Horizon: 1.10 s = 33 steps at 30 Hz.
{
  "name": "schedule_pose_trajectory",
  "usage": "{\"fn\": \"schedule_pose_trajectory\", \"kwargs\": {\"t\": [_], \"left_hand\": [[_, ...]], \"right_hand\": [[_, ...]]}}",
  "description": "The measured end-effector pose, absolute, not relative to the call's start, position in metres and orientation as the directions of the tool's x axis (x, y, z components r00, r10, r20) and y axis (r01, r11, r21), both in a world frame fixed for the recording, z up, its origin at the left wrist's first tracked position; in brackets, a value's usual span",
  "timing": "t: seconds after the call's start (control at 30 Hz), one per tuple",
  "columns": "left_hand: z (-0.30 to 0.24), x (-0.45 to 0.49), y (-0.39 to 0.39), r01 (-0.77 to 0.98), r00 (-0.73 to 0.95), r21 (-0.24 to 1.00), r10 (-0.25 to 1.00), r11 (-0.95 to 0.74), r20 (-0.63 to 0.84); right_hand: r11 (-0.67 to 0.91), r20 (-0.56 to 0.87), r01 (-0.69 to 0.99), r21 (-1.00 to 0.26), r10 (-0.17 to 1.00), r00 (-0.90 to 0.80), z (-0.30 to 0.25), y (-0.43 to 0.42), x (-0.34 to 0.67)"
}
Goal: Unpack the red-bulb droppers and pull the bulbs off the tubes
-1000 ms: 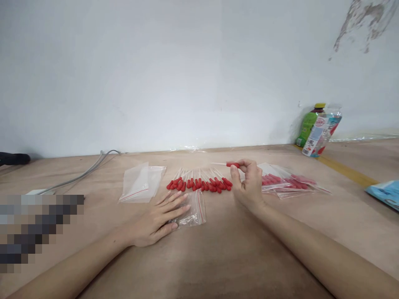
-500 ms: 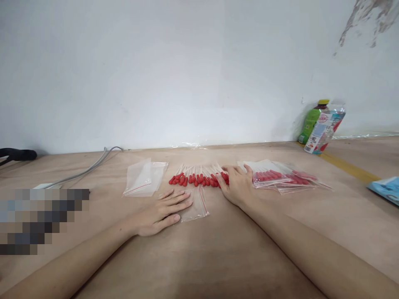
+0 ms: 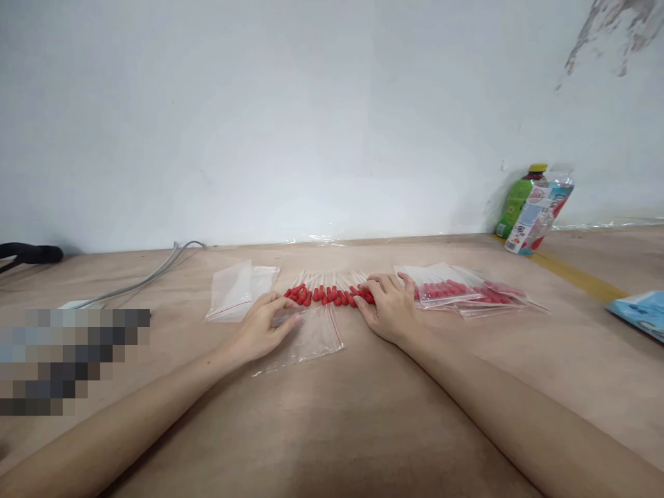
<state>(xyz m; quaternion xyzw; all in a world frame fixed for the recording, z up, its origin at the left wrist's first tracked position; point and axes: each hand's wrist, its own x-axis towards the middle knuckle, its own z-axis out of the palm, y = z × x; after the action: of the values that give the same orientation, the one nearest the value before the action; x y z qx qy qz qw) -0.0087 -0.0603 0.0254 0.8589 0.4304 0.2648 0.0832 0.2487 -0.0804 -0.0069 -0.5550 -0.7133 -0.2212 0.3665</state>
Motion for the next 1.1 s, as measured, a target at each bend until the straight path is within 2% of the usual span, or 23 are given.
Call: {"fn": "schedule_pose_trajectory", "kwargs": {"t": [0.17,0.33,0.4,0.47,0.53,0.6,0.7,0.8,0.87,0.93,1.03,1.1], "left_hand": [[0.020,-0.001,-0.054,0.771,0.458,0.376,0.858,-0.513,0.233],[0.030,-0.010,-0.056,0.707,0.502,0.457,0.838,-0.540,0.213],[0.040,-0.023,-0.044,0.700,0.431,0.520,0.870,-0.490,0.239],[0.048,-0.040,-0.023,0.738,0.235,0.554,0.916,-0.386,0.324],[0.052,-0.060,-0.001,0.837,0.030,0.490,0.915,-0.243,0.401],[0.050,-0.076,0.016,0.871,-0.062,0.464,0.901,-0.161,0.429],[0.042,-0.087,0.025,0.902,-0.115,0.420,0.876,-0.106,0.469],[0.033,-0.083,0.021,0.943,-0.072,0.318,0.869,-0.101,0.490],[0.028,-0.076,0.018,0.969,0.012,0.219,0.907,-0.114,0.421],[0.023,-0.071,0.017,0.981,0.089,0.144,0.957,-0.132,0.275],[0.016,-0.069,0.019,0.983,0.141,0.100,0.984,-0.152,0.104],[0.012,-0.071,0.021,0.983,0.156,0.085,0.984,-0.163,0.084]], "right_hand": [[0.276,0.781,0.957,-0.093,0.616,-0.102,-0.008,-0.081,0.253],[0.258,0.811,0.958,-0.126,0.584,-0.050,-0.007,-0.080,0.258],[0.228,0.826,0.965,-0.133,0.563,-0.019,-0.005,-0.080,0.262],[0.170,0.838,0.974,-0.149,0.544,0.033,-0.002,-0.078,0.268],[0.072,0.833,0.982,-0.177,0.542,0.110,0.002,-0.076,0.278],[-0.064,0.808,0.979,-0.191,0.556,0.194,0.004,-0.073,0.291],[-0.260,0.711,0.954,-0.146,0.644,0.284,0.006,-0.067,0.315],[-0.362,0.506,0.925,-0.112,0.781,0.367,0.004,-0.061,0.335],[-0.389,0.375,0.912,-0.129,0.832,0.408,0.003,-0.059,0.344],[-0.387,0.314,0.911,-0.143,0.855,0.413,0.002,-0.057,0.348],[-0.369,0.319,0.920,-0.135,0.862,0.393,0.002,-0.057,0.348],[-0.364,0.354,0.923,-0.126,0.853,0.384,0.003,-0.058,0.346]]}}
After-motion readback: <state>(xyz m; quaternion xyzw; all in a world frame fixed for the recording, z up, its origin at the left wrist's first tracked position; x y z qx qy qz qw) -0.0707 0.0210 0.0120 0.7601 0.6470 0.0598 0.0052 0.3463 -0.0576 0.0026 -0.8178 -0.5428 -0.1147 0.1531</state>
